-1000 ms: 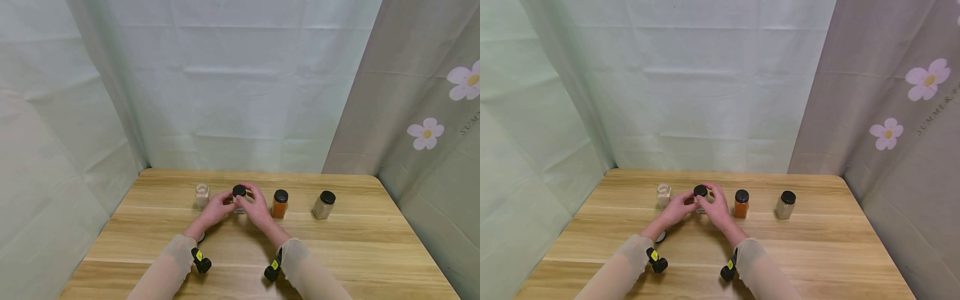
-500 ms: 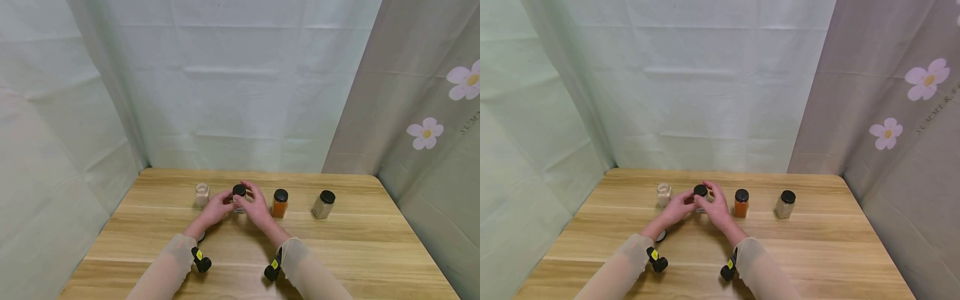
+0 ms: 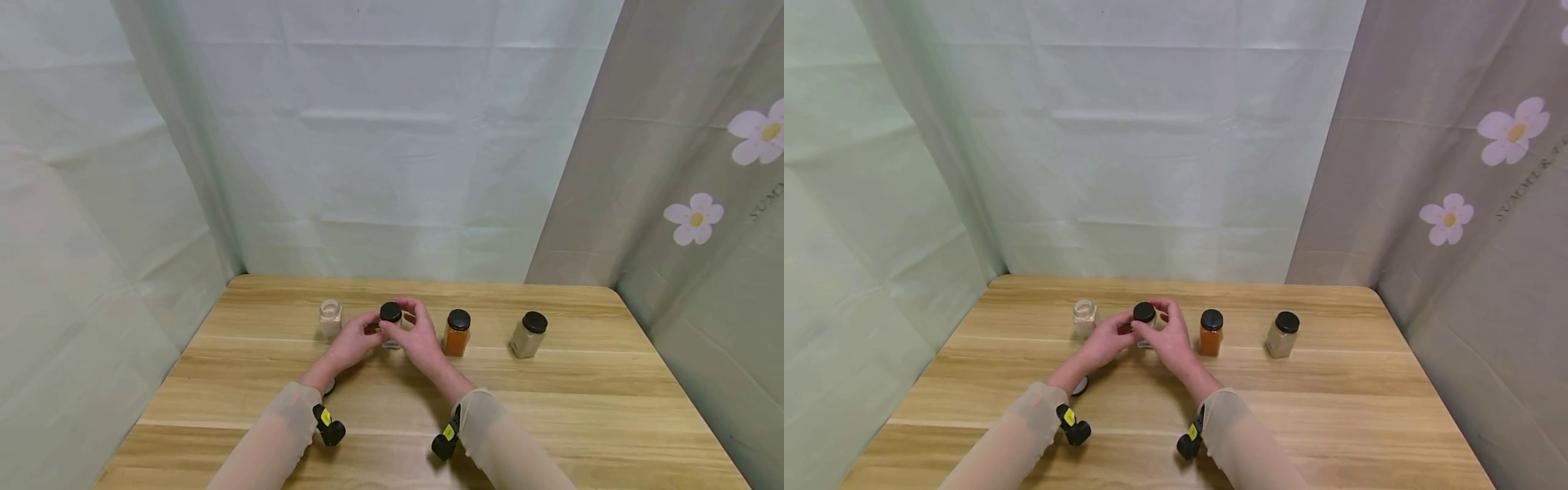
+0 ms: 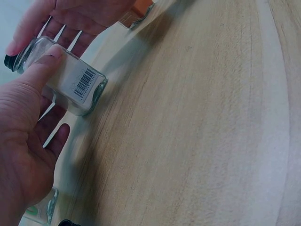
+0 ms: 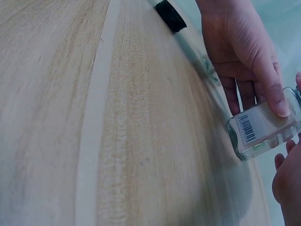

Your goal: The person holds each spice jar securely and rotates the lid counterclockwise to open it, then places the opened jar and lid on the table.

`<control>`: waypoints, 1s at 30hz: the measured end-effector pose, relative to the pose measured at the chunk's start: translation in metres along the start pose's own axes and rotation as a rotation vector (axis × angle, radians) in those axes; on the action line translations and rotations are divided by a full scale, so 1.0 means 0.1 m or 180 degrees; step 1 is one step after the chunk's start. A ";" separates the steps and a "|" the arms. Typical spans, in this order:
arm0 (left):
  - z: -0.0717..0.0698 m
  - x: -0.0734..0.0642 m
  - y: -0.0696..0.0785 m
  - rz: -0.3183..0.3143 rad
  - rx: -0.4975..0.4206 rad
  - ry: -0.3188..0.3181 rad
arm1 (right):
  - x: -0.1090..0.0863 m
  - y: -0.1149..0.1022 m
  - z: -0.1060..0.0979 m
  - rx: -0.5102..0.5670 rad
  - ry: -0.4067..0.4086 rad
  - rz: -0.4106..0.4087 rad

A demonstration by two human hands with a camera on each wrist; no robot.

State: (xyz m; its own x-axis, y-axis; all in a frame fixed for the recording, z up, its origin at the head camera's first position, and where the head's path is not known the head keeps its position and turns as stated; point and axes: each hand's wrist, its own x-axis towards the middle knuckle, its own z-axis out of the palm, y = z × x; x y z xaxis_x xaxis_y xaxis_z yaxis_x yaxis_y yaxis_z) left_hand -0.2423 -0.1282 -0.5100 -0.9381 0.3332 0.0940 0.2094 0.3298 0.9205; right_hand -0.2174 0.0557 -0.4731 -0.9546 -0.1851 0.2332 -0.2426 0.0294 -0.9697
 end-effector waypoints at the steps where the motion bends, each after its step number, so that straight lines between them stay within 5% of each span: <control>1: 0.00 0.00 0.00 -0.0017 -0.0014 -0.0006 | 0.00 0.00 0.00 0.0015 0.0007 0.0000; 6: 0.00 -0.01 0.02 -0.0029 -0.0005 0.0003 | 0.02 0.03 0.00 0.0055 0.0033 -0.0027; 14: 0.02 0.00 0.02 0.0042 0.0041 0.0075 | 0.13 0.37 0.00 -0.0005 0.0045 -0.0111; 30: 0.02 0.00 0.01 0.0105 0.0098 0.0035 | 0.11 0.39 0.00 -0.0173 0.0102 -0.0316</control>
State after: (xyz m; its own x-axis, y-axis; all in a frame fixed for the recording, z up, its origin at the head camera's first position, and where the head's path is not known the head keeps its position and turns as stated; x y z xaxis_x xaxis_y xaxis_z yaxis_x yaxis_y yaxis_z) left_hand -0.2419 -0.1263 -0.5093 -0.9335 0.3346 0.1285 0.2485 0.3459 0.9048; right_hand -0.2375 0.0543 -0.5080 -0.9303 -0.1585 0.3309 -0.3443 0.0658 -0.9365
